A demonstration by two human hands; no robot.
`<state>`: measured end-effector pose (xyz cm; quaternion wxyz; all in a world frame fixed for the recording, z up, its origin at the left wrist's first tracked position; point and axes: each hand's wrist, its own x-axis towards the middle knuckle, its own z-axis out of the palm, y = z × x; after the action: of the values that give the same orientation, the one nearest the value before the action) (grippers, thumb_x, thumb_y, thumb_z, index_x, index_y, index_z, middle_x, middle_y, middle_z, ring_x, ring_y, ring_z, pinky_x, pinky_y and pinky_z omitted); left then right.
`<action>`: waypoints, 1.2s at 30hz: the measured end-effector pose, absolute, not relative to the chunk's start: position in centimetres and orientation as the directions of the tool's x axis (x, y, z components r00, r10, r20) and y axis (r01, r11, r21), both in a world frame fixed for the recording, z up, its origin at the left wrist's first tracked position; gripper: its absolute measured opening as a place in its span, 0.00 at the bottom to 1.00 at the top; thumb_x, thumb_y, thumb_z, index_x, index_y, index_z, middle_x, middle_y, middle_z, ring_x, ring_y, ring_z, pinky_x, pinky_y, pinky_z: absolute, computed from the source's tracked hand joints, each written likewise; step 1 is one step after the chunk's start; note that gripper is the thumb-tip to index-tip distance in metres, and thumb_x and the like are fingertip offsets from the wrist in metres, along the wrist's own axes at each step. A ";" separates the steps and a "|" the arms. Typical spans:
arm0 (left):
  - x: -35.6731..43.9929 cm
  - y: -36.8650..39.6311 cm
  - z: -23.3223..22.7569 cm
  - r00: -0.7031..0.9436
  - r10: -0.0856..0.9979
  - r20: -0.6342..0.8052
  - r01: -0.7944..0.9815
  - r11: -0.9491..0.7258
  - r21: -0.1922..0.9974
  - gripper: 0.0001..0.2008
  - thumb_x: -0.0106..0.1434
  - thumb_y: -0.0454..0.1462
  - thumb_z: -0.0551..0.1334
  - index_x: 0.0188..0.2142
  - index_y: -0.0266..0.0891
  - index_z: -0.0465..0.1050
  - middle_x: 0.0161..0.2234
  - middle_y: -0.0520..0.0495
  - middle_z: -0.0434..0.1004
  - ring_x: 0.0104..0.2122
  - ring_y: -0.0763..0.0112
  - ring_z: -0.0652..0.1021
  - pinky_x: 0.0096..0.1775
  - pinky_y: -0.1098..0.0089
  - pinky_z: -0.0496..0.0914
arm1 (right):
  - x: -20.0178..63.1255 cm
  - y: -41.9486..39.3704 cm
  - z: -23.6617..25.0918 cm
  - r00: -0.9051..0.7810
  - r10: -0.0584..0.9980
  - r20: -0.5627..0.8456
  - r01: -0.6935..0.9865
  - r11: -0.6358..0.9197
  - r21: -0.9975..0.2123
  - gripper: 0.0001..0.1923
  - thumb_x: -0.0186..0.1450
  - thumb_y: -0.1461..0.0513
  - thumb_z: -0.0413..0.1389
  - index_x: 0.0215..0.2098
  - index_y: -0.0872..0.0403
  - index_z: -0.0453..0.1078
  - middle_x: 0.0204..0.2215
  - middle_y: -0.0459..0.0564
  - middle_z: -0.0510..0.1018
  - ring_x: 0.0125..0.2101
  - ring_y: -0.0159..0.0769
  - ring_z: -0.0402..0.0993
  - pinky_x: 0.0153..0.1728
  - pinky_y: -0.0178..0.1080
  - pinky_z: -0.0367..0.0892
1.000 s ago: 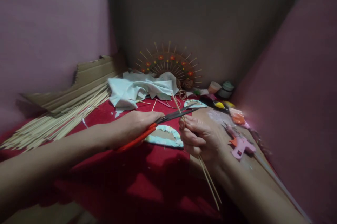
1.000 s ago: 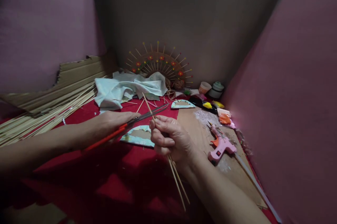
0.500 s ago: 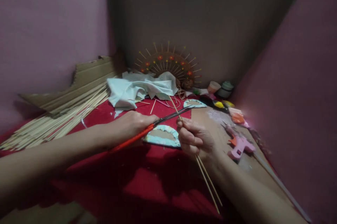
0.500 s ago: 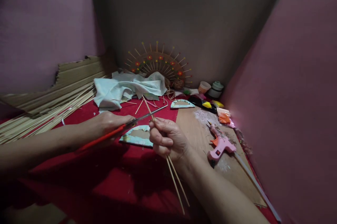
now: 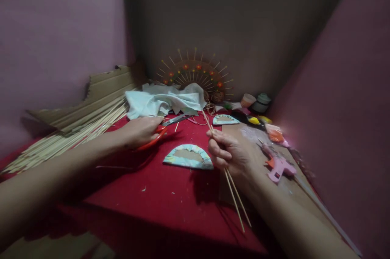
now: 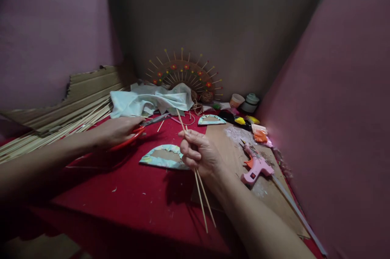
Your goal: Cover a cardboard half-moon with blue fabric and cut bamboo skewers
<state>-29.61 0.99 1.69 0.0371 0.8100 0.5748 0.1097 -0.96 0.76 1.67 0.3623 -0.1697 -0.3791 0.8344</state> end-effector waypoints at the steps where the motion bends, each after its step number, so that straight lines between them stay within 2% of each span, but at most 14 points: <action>1: -30.0 1.4 1.5 0.319 0.937 0.141 0.930 -0.339 0.143 0.12 0.61 0.44 0.56 0.34 0.37 0.68 0.31 0.40 0.74 0.28 0.64 0.73 0.28 0.68 0.63 | -1.1 0.7 1.6 -0.680 0.733 -0.027 -0.447 -0.443 -0.777 0.04 0.60 0.66 0.55 0.32 0.58 0.72 0.11 0.38 0.67 0.10 0.19 0.36 0.07 0.22 0.45; 3: -30.3 1.6 1.6 0.367 0.912 0.182 0.925 -0.378 0.030 0.11 0.58 0.43 0.60 0.33 0.37 0.69 0.27 0.43 0.73 0.25 0.65 0.73 0.25 0.69 0.64 | -1.5 0.4 1.6 -0.674 0.737 -0.046 -0.407 -0.423 -0.809 0.06 0.59 0.65 0.56 0.35 0.58 0.72 0.11 0.38 0.67 0.10 0.19 0.36 0.07 0.23 0.45; 5: -29.4 1.2 2.2 0.386 0.879 0.280 0.921 -0.385 -0.060 0.11 0.59 0.42 0.60 0.37 0.36 0.71 0.28 0.42 0.73 0.26 0.64 0.74 0.26 0.68 0.67 | -1.7 0.1 1.5 -0.676 0.735 -0.058 -0.372 -0.408 -0.833 0.06 0.60 0.65 0.56 0.35 0.57 0.72 0.11 0.37 0.66 0.10 0.19 0.37 0.08 0.23 0.44; 6: -28.6 0.8 2.6 0.376 0.855 0.356 0.924 -0.375 -0.077 0.13 0.61 0.41 0.59 0.41 0.35 0.71 0.31 0.40 0.74 0.29 0.61 0.75 0.29 0.66 0.68 | -1.7 -0.1 1.4 -0.680 0.731 -0.063 -0.357 -0.404 -0.842 0.05 0.60 0.64 0.57 0.35 0.57 0.71 0.11 0.37 0.66 0.10 0.19 0.37 0.08 0.23 0.44; 7: -27.6 0.4 3.0 0.361 0.824 0.437 0.928 -0.364 -0.081 0.17 0.64 0.41 0.55 0.49 0.33 0.68 0.38 0.35 0.73 0.36 0.58 0.76 0.33 0.62 0.70 | -1.8 -0.2 1.4 -0.687 0.724 -0.066 -0.343 -0.403 -0.849 0.05 0.60 0.64 0.57 0.35 0.57 0.71 0.11 0.37 0.66 0.10 0.19 0.37 0.08 0.23 0.45; 9: -25.5 -0.4 3.8 0.450 0.624 0.638 0.859 -0.497 -0.120 0.20 0.67 0.40 0.54 0.56 0.34 0.64 0.50 0.33 0.70 0.49 0.55 0.72 0.46 0.58 0.69 | -1.8 -0.3 1.3 -0.705 0.705 -0.068 -0.326 -0.408 -0.853 0.04 0.61 0.64 0.56 0.34 0.57 0.71 0.12 0.38 0.68 0.10 0.19 0.39 0.09 0.24 0.46; 11: -23.6 -0.8 4.1 0.590 0.487 0.644 0.757 -0.610 -0.233 0.18 0.68 0.38 0.55 0.56 0.37 0.65 0.54 0.36 0.69 0.54 0.56 0.68 0.52 0.57 0.66 | -1.8 -0.4 1.1 -0.713 0.698 -0.063 -0.328 -0.413 -0.850 0.04 0.61 0.64 0.55 0.34 0.57 0.70 0.14 0.39 0.71 0.10 0.19 0.40 0.09 0.24 0.46; 14: -22.4 -0.5 3.9 0.697 0.407 0.590 0.669 -0.665 -0.332 0.12 0.69 0.36 0.54 0.47 0.37 0.71 0.47 0.39 0.76 0.49 0.60 0.71 0.51 0.59 0.65 | -1.9 -0.5 1.0 -0.718 0.691 -0.079 -0.315 -0.424 -0.849 0.03 0.61 0.64 0.55 0.34 0.57 0.69 0.15 0.41 0.73 0.09 0.18 0.40 0.09 0.24 0.46; 17: -22.4 0.2 3.5 0.707 0.380 0.596 0.651 -0.678 -0.340 0.11 0.69 0.37 0.53 0.39 0.37 0.73 0.39 0.42 0.79 0.43 0.62 0.74 0.48 0.60 0.65 | -2.1 -0.4 0.8 -0.725 0.684 -0.077 -0.316 -0.430 -0.846 0.03 0.61 0.65 0.55 0.33 0.57 0.68 0.17 0.42 0.75 0.09 0.18 0.40 0.08 0.24 0.45; 21: -22.4 0.4 3.3 0.684 0.391 0.616 0.674 -0.662 -0.328 0.12 0.69 0.38 0.53 0.35 0.38 0.73 0.35 0.44 0.78 0.40 0.62 0.74 0.46 0.61 0.65 | -2.1 -0.3 0.4 -0.738 0.672 -0.062 -0.349 -0.459 -0.817 0.03 0.61 0.65 0.54 0.33 0.58 0.68 0.18 0.43 0.76 0.09 0.18 0.40 0.07 0.23 0.43; 28: -21.4 -0.3 2.5 0.639 0.377 0.671 0.746 -0.518 -0.419 0.13 0.67 0.38 0.54 0.27 0.38 0.69 0.24 0.47 0.72 0.30 0.64 0.70 0.44 0.60 0.65 | -2.3 -0.8 0.7 -0.741 0.671 -0.038 -0.414 -0.500 -0.760 0.03 0.60 0.66 0.55 0.33 0.58 0.68 0.16 0.42 0.74 0.08 0.17 0.40 0.07 0.23 0.43; 31: -20.5 -0.8 2.0 0.557 0.392 0.733 0.795 -0.508 -0.332 0.15 0.68 0.36 0.52 0.24 0.39 0.66 0.19 0.50 0.68 0.25 0.67 0.68 0.42 0.61 0.66 | -2.5 -1.3 1.0 -0.721 0.692 -0.018 -0.443 -0.481 -0.756 0.03 0.61 0.64 0.55 0.33 0.56 0.68 0.16 0.41 0.74 0.08 0.18 0.40 0.07 0.24 0.44; 36: -19.4 -1.4 1.4 0.547 0.415 0.727 0.747 -0.634 -0.200 0.14 0.68 0.32 0.49 0.27 0.37 0.67 0.21 0.50 0.70 0.22 0.72 0.68 0.39 0.65 0.66 | -2.2 -0.8 1.0 -0.690 0.723 0.030 -0.469 -0.415 -0.780 0.03 0.62 0.64 0.54 0.34 0.57 0.68 0.17 0.41 0.74 0.09 0.18 0.41 0.08 0.23 0.45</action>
<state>-19.43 -1.36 1.35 -0.2530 0.8424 0.3448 0.3280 -2.18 -0.83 0.98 0.3608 -0.1577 -0.4029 0.8262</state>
